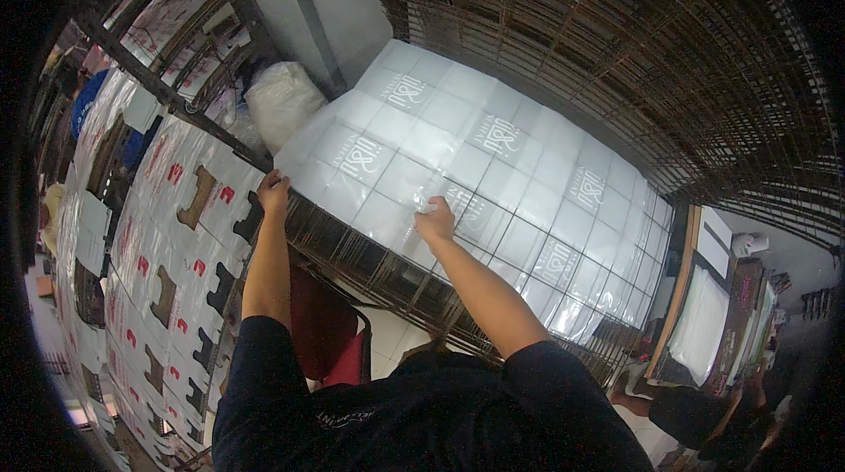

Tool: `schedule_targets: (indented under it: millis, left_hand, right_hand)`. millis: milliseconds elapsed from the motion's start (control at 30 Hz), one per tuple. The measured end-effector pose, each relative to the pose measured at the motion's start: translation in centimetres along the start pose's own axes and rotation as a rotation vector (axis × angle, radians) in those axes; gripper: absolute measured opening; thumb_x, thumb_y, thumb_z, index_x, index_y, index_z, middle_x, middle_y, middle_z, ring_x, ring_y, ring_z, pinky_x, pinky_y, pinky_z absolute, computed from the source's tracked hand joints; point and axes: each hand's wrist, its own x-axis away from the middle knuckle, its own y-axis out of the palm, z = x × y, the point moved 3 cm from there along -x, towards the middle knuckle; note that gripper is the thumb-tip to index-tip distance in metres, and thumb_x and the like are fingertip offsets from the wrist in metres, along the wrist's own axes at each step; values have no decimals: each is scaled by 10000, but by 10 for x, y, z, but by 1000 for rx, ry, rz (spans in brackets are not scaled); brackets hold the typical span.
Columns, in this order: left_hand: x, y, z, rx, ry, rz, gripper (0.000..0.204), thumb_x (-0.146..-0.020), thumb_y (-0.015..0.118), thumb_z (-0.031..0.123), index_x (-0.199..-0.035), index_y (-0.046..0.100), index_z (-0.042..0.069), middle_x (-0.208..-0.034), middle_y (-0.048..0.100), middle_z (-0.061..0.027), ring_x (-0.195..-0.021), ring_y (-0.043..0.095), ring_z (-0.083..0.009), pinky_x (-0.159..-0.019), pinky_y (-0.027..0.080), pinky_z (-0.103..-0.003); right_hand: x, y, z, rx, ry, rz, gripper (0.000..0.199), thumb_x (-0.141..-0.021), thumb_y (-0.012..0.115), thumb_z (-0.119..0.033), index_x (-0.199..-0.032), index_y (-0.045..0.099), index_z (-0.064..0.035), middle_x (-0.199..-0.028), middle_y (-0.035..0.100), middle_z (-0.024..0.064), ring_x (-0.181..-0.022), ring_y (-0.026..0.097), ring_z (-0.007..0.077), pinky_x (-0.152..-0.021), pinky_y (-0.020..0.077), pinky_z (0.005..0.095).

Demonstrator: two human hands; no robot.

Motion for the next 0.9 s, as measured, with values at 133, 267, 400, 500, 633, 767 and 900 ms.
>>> schedule_targets:
  millis: [133, 267, 400, 500, 633, 767, 900]
  left_hand:
    - [3, -4, 2, -95, 66, 44, 362, -691, 683, 107, -1030, 613, -1, -847, 630, -108, -779, 599, -204, -712, 480, -328]
    - [16, -6, 17, -197, 129, 138, 417, -707, 697, 135, -1083, 578, 0, -939, 605, -126, -832, 583, -209, -749, 471, -327]
    - [57, -12, 21, -170, 234, 137, 490, -742, 689, 157, -1174, 511, 9, -1098, 532, -136, -904, 552, -221, -783, 458, -326]
    - [125, -16, 35, -115, 376, 77, 474, -765, 671, 120, -1191, 490, 16, -1095, 500, -116, -882, 513, -195, -740, 458, -313]
    - [236, -11, 40, -6, 447, -63, 367, -753, 658, 52, -1093, 526, 7, -968, 510, -81, -789, 479, -158, -651, 417, -268]
    - [360, 24, 56, -87, 641, -572, 273, -732, 682, 108, -972, 586, 21, -949, 569, -123, -833, 538, -260, -696, 446, -354]
    - [445, 57, 57, -130, 803, -894, 274, -736, 686, 170, -975, 606, 64, -947, 583, -119, -883, 550, -287, -741, 452, -371]
  right_hand:
    - [3, 1, -1, 48, -26, 5, 374, -719, 632, -55, -1057, 472, -43, -649, 622, 105, -531, 601, 172, -519, 481, 285]
    - [5, -6, 0, 56, -103, -2, 400, -755, 646, -107, -1106, 467, -41, -689, 611, 101, -571, 603, 169, -526, 478, 274]
    - [20, -45, 21, 11, -310, -95, 393, -809, 626, -122, -1158, 458, -52, -752, 603, 85, -623, 599, 138, -519, 455, 259]
    - [48, -105, 37, -109, -392, -121, 365, -827, 608, -106, -1162, 471, -59, -757, 603, 72, -639, 589, 122, -539, 443, 241]
    - [79, -202, 67, -84, -433, 172, 289, -834, 589, -67, -1109, 506, -44, -716, 589, 58, -623, 572, 112, -530, 442, 230]
    - [101, -300, 124, -146, -486, 540, 245, -830, 551, -17, -1072, 520, -30, -683, 571, 66, -609, 554, 111, -558, 498, 240]
    - [132, -379, 188, -134, -465, 878, 168, -800, 587, -51, -966, 574, -26, -640, 556, 58, -567, 517, 99, -509, 419, 247]
